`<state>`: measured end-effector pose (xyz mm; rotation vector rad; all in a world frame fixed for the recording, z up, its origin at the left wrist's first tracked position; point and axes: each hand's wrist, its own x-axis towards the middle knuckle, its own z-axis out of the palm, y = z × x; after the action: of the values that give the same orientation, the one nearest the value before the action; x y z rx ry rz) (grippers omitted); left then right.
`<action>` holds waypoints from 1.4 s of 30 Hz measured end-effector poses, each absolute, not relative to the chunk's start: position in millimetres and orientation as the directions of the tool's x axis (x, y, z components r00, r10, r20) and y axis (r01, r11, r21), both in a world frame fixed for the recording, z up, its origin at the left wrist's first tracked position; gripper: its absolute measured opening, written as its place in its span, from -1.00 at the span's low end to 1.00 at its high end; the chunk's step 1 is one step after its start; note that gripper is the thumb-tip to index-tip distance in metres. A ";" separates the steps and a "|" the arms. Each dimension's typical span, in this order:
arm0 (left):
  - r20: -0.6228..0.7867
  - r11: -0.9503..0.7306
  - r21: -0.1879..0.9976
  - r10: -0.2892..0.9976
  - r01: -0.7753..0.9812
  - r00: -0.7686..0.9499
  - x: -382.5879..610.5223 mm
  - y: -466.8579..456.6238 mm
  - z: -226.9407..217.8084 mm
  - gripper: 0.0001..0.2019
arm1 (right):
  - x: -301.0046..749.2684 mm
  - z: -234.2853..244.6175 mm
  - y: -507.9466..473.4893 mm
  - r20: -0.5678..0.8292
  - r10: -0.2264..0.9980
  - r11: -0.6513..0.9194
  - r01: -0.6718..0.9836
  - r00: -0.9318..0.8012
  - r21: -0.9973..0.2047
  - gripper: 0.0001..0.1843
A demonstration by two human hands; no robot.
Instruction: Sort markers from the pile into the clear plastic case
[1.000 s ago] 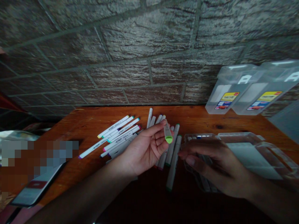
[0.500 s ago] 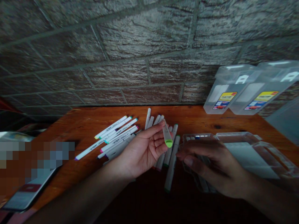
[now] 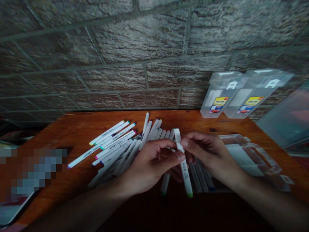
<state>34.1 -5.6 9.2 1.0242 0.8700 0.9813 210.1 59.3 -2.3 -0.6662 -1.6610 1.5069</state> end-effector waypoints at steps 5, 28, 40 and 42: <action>-0.095 0.163 0.968 0.942 -0.190 0.323 36.9 -8.8 6.3 -0.81 | 208.6 -5.9 59.1 0.169 0.819 0.054 -0.218 -0.549 -0.974 -0.71; 0.403 -0.595 0.499 0.803 0.629 0.440 58.7 -23.0 4.0 -0.76 | 254.8 28.7 108.1 0.080 0.861 0.101 0.014 -0.502 -0.995 -0.55; 0.442 -0.798 0.056 0.558 0.599 0.702 96.8 -24.6 -6.7 -0.84 | 285.4 -17.8 117.6 -0.002 0.735 0.151 0.167 -0.678 -0.974 -0.62; 0.473 -0.826 0.013 0.502 0.564 0.724 102.3 -22.9 -9.6 -0.88 | 285.9 -19.8 117.8 -0.013 0.756 0.130 0.170 -0.655 -0.977 -0.61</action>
<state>102.3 -22.9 -9.6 3.0386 0.9441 0.7704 285.9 117.8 -19.8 -0.8886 -1.9183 1.5547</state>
